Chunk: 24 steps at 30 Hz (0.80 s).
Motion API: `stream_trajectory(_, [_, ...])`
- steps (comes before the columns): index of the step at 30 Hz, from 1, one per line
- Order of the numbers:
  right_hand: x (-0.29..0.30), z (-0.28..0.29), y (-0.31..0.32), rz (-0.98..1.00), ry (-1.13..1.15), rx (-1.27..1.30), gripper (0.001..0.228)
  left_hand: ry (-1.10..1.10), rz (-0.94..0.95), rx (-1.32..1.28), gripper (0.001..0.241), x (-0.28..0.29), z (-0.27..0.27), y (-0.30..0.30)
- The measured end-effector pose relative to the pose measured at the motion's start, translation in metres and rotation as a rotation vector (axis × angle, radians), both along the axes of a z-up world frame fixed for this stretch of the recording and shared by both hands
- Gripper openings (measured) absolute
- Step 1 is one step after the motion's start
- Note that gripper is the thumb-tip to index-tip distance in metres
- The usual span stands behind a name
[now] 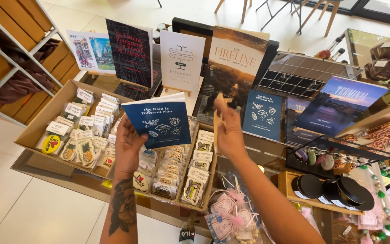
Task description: Dusting and cleaning souvenir items on a retail display shelf using a small brush.
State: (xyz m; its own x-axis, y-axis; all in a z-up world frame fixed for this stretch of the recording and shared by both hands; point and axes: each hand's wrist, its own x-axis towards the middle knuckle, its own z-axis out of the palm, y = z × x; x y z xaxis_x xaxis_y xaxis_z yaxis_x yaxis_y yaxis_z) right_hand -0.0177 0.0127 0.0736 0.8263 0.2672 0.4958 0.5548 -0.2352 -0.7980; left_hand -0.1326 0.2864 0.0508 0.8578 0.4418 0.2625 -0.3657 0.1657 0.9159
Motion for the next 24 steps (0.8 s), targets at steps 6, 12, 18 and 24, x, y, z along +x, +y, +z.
stream_trajectory(6, [-0.004, -0.031, 0.008, -0.059, 0.409, -0.524, 0.035, 0.453, -0.092, 0.209, 0.092, -0.010, -0.032, 0.020])
stream_trajectory(12, [-0.006, -0.026, 0.037, 0.026, 0.314, -0.713, 0.054, 0.717, -0.133, 0.503, 0.074, -0.006, -0.029, 0.022])
stream_trajectory(18, [-0.009, -0.047, 0.047, -0.018, 0.292, -0.767, 0.047, 0.653, -0.143, 0.582, 0.064, 0.007, -0.060, 0.032])
stream_trajectory(24, [-0.011, -0.053, 0.056, -0.041, 0.318, -0.755, 0.040, 0.726, -0.141, 0.518, 0.043, 0.012, -0.066, 0.031])
